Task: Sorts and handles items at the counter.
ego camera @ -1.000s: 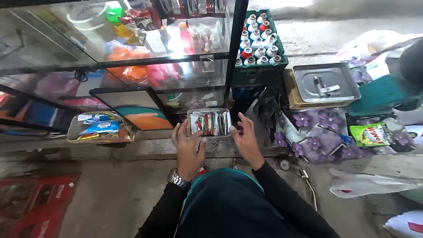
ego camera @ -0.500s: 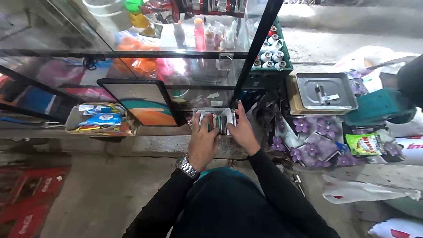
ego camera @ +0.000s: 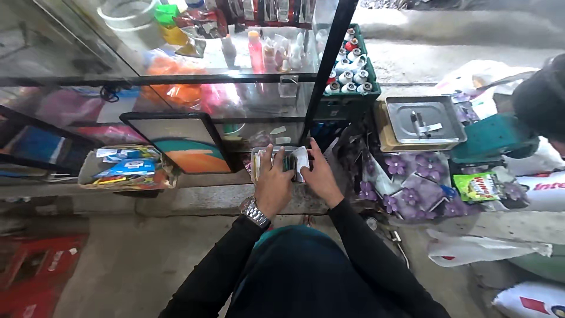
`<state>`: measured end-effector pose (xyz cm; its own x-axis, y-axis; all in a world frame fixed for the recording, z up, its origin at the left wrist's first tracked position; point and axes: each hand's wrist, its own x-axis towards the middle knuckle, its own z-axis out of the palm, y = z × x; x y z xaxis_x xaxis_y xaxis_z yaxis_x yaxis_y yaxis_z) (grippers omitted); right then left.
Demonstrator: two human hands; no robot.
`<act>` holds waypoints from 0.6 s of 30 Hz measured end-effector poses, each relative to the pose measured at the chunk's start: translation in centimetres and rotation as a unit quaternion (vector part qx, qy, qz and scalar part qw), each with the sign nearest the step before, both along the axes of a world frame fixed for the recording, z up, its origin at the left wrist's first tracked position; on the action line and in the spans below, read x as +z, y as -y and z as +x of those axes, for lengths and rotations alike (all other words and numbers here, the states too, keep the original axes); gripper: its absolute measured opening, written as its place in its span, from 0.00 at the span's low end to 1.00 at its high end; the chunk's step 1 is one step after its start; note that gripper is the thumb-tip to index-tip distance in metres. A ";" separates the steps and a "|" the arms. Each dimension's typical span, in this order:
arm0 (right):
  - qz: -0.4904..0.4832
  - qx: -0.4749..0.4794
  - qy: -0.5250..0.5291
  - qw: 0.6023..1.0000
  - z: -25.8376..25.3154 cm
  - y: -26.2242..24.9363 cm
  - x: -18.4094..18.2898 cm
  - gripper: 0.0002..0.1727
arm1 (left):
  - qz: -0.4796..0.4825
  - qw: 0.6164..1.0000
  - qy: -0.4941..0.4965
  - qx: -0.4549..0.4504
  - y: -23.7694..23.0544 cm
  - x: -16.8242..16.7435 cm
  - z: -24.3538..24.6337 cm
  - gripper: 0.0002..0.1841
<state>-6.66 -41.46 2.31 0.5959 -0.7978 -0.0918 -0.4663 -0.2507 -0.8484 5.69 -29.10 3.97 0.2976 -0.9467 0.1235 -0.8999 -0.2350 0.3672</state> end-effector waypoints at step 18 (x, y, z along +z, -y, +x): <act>0.071 -0.017 0.070 0.995 -0.8 0.6 -1.6 0.49 | 0.045 0.997 0.016 0.053 0.5 0.0 -0.5 0.12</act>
